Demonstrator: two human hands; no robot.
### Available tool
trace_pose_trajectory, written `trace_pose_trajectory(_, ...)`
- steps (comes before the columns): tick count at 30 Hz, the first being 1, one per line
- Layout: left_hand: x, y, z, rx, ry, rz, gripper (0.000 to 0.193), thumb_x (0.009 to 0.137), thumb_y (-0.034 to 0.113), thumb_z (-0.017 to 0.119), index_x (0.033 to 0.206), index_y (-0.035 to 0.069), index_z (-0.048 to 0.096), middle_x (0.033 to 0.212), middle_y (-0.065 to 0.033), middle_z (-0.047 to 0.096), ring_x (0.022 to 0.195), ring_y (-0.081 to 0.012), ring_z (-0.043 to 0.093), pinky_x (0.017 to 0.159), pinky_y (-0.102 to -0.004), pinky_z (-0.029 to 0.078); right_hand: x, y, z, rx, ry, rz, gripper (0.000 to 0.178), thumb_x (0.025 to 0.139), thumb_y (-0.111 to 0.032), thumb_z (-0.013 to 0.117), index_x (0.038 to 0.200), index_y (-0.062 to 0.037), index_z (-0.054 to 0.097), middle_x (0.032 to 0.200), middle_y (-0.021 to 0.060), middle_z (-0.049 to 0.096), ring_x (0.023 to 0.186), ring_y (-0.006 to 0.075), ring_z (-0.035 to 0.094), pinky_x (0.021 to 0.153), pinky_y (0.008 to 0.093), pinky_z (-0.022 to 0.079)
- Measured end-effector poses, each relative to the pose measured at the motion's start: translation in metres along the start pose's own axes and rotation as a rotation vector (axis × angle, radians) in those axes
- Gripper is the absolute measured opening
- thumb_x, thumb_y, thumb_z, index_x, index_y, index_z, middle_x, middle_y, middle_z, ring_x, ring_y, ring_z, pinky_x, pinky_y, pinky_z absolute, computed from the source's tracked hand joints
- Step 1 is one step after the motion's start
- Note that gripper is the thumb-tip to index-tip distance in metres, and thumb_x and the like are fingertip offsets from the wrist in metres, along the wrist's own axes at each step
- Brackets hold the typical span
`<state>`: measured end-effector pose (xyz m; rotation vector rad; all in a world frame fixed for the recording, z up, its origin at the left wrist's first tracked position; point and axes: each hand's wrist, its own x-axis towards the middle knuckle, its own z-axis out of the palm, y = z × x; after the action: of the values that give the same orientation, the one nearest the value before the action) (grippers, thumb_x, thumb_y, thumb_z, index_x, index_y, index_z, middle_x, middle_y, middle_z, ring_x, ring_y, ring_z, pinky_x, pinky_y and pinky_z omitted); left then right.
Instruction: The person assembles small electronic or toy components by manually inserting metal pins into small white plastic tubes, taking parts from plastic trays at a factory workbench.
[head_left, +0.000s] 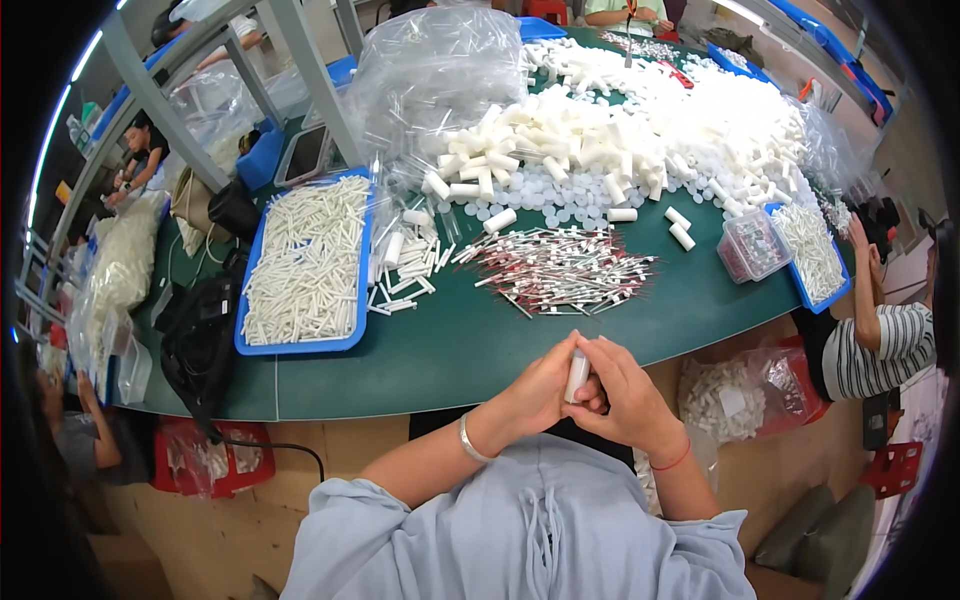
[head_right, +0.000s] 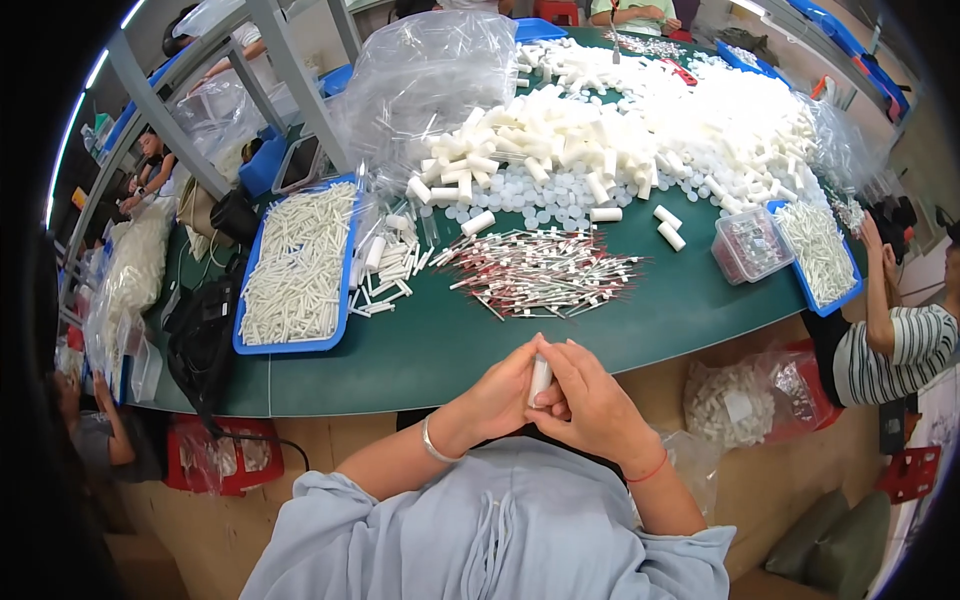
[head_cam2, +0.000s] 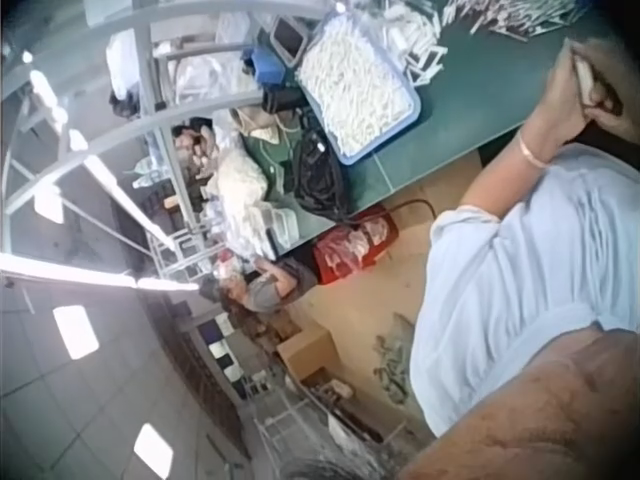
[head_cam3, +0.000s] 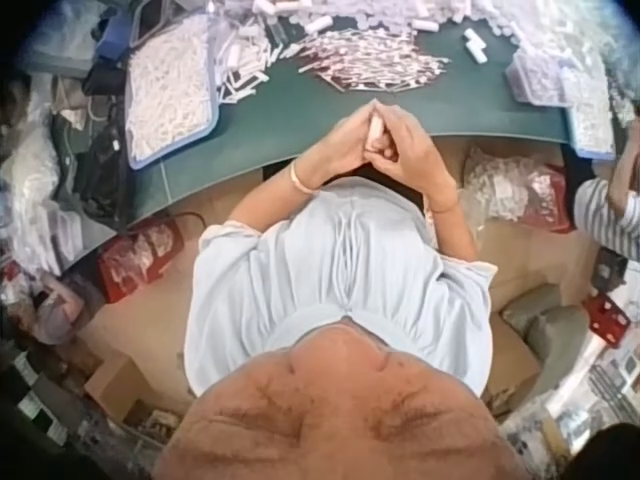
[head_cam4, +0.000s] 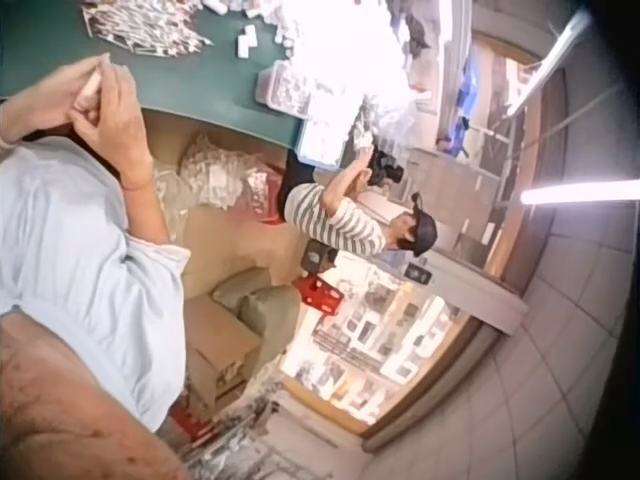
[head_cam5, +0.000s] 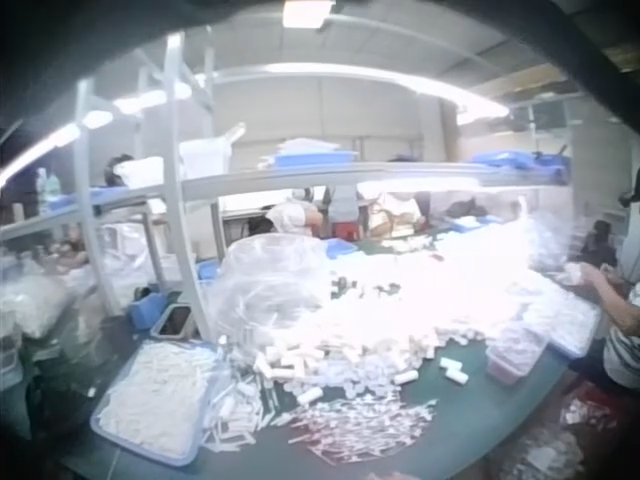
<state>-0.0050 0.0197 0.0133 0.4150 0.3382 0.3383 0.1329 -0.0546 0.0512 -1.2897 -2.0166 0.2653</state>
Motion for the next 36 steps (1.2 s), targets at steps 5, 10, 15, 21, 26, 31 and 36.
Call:
trace_pose_trajectory(5, -0.002, -0.009, -0.012, -0.097, -0.050, -0.047, 0.055, 0.103, 0.049, 0.021, 0.093, 0.007, 0.055, 0.055, -0.0018, 0.040, 0.059, -0.0189, 0.049, 0.060, -0.0333, 0.046, -0.007, 0.000, 0.006, 0.048, 0.006, 0.020, 0.078, 0.067, -0.011, 0.079, 0.135, 0.0016, 0.044, 0.117, 0.0179, 0.056, 0.105, 0.0348, 0.057, 0.094, 0.0411, 0.047)
trace_pose_trajectory(10, 0.004, -0.030, 0.010, -0.038, 0.069, -0.086, 0.057, 0.101, 0.056, 0.028, 0.096, 0.005, 0.055, 0.070, -0.0052, 0.054, 0.066, -0.0186, 0.055, 0.065, -0.0308, 0.049, -0.028, 0.002, 0.010, -0.038, 0.143, 0.010, 0.072, 0.063, -0.010, 0.076, 0.129, 0.0013, 0.048, 0.113, 0.0169, 0.057, 0.101, 0.0336, 0.058, 0.090, 0.0418, 0.049)
trace_pose_trajectory(15, -0.002, -0.019, -0.004, 0.676, 0.187, 0.143, 0.045, 0.103, 0.039, 0.036, 0.125, 0.001, 0.048, 0.103, -0.0117, 0.063, 0.087, -0.0166, 0.060, 0.080, -0.0292, 0.050, -0.080, 0.006, -0.002, -0.017, 0.291, 0.307, 0.063, 0.060, -0.008, 0.074, 0.119, 0.0013, 0.052, 0.106, 0.0147, 0.059, 0.091, 0.0305, 0.058, 0.076, 0.0375, 0.050)
trace_pose_trajectory(21, -0.049, 0.087, -0.026, 1.707, 0.798, 0.688, 0.021, 0.090, 0.012, 0.062, 0.109, 0.004, 0.061, 0.093, -0.0095, 0.059, 0.078, -0.0211, 0.059, 0.070, -0.0310, 0.048, -0.217, 0.025, -0.002, -0.126, 0.306, 0.856, 0.057, 0.068, -0.015, 0.075, 0.118, 0.0008, 0.054, 0.096, 0.0143, 0.059, 0.083, 0.0256, 0.058, 0.074, 0.0341, 0.049)
trace_pose_trajectory(26, -0.083, 0.122, -0.088, 2.273, 0.721, 0.720, 0.020, 0.082, 0.006, 0.065, 0.101, 0.001, 0.064, 0.098, -0.0155, 0.058, 0.091, -0.0344, 0.057, 0.080, -0.0400, 0.046, -0.328, 0.025, 0.002, -0.336, -0.042, 1.048, 0.071, 0.075, -0.033, 0.078, 0.129, 0.0036, 0.049, 0.120, 0.0250, 0.058, 0.113, 0.0396, 0.055, 0.096, 0.0421, 0.045)
trace_pose_trajectory(31, -0.076, 0.119, -0.098, 2.164, 0.737, 0.814, 0.010, 0.083, 0.003, 0.060, 0.091, 0.001, 0.066, 0.088, -0.0144, 0.056, 0.085, -0.0321, 0.057, 0.074, -0.0398, 0.047, -0.240, 0.040, -0.029, -0.156, -0.006, 1.020, 0.055, 0.085, -0.022, 0.070, 0.129, 0.0032, 0.050, 0.127, 0.0247, 0.055, 0.122, 0.0398, 0.051, 0.101, 0.0414, 0.041)
trace_pose_trajectory(36, -0.075, 0.123, -0.110, 2.173, 0.774, 0.809, 0.012, 0.083, 0.001, 0.059, 0.094, 0.002, 0.061, 0.088, -0.0145, 0.056, 0.087, -0.0322, 0.057, 0.076, -0.0403, 0.047, -0.044, 0.032, -0.037, 0.098, 0.163, 0.515, 0.032, 0.086, -0.006, 0.065, 0.117, 0.0003, 0.060, 0.119, 0.0182, 0.061, 0.103, 0.0307, 0.062, 0.089, 0.0340, 0.049)
